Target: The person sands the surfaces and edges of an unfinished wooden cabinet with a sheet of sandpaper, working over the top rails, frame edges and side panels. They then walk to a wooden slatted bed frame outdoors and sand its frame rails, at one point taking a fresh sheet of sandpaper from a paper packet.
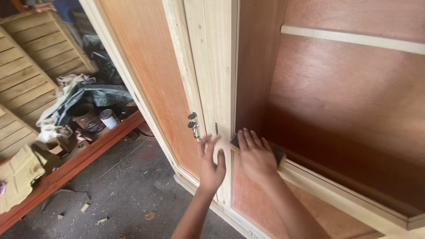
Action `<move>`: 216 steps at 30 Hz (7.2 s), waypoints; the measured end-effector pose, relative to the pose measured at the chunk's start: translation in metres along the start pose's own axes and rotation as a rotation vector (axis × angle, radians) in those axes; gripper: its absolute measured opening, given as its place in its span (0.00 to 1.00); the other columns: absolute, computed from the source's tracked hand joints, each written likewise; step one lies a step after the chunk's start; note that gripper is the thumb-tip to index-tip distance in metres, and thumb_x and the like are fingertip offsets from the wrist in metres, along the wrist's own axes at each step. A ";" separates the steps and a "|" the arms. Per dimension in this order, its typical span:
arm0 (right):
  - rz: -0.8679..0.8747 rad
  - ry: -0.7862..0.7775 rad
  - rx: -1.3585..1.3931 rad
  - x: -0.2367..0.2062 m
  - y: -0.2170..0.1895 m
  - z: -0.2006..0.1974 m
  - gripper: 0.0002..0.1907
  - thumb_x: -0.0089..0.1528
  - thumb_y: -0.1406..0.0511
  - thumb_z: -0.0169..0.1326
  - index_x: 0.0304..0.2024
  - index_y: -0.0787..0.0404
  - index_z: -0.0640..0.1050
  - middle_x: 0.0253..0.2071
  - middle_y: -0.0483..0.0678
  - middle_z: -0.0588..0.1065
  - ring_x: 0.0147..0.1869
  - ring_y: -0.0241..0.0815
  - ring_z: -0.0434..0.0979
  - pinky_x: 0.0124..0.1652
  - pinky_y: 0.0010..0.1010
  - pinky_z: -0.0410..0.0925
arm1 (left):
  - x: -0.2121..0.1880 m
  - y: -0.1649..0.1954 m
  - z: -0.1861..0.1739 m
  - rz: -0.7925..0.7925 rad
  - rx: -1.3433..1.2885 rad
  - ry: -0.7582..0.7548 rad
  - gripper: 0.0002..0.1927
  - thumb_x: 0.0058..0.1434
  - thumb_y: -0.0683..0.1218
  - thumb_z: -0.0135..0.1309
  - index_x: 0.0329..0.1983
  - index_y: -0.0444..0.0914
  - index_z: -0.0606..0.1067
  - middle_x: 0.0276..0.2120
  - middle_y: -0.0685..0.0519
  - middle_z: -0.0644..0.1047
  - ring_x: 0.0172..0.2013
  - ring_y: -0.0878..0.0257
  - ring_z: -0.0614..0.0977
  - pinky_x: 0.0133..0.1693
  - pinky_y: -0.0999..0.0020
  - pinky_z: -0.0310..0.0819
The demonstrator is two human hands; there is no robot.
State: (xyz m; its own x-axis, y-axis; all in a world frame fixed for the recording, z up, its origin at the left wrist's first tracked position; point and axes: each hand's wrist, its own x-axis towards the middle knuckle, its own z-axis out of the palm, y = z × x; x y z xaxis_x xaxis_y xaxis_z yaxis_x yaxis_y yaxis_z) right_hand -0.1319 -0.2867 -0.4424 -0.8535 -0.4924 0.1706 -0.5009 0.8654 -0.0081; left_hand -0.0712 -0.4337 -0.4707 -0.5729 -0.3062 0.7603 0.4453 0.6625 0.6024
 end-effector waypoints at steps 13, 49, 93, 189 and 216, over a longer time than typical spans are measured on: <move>0.057 0.395 -0.115 -0.025 -0.017 -0.002 0.24 0.66 0.63 0.49 0.63 0.66 0.73 0.65 0.56 0.71 0.70 0.50 0.69 0.65 0.44 0.62 | 0.130 0.018 0.064 0.467 0.153 0.141 0.37 0.66 0.48 0.55 0.76 0.33 0.59 0.77 0.42 0.56 0.78 0.44 0.50 0.74 0.33 0.25; 0.366 0.371 -0.146 -0.047 -0.024 0.028 0.27 0.71 0.60 0.34 0.71 0.58 0.63 0.74 0.50 0.64 0.78 0.45 0.63 0.76 0.40 0.55 | 0.124 0.029 0.051 0.603 0.126 0.110 0.33 0.72 0.48 0.50 0.78 0.36 0.58 0.77 0.45 0.56 0.78 0.49 0.51 0.74 0.38 0.25; 0.320 0.383 0.171 -0.045 -0.041 -0.004 0.20 0.69 0.62 0.47 0.60 0.64 0.75 0.62 0.52 0.75 0.68 0.48 0.72 0.68 0.41 0.62 | 0.115 0.042 0.042 0.649 0.178 0.101 0.32 0.73 0.48 0.48 0.77 0.33 0.57 0.77 0.41 0.56 0.78 0.46 0.50 0.74 0.39 0.26; 0.857 0.345 0.266 -0.267 0.117 -0.020 0.30 0.72 0.50 0.30 0.60 0.60 0.75 0.65 0.52 0.73 0.71 0.52 0.68 0.72 0.39 0.59 | -0.026 0.168 0.139 0.131 0.449 -1.147 0.27 0.66 0.53 0.41 0.69 0.47 0.65 0.69 0.46 0.59 0.71 0.49 0.59 0.70 0.39 0.43; 1.024 0.237 0.189 -0.246 0.087 -0.019 0.33 0.72 0.51 0.32 0.66 0.70 0.67 0.70 0.59 0.63 0.76 0.51 0.57 0.69 0.43 0.55 | -0.013 0.146 0.129 0.127 0.247 -0.910 0.30 0.61 0.48 0.47 0.69 0.48 0.64 0.69 0.46 0.57 0.69 0.46 0.61 0.68 0.29 0.39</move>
State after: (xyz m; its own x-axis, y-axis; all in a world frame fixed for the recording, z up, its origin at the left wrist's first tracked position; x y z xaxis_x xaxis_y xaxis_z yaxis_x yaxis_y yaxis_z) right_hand 0.0373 -0.0879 -0.4667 -0.8411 0.5091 0.1828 0.4072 0.8184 -0.4054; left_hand -0.0873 -0.2447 -0.4243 -0.8926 0.3593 0.2724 0.4429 0.8119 0.3803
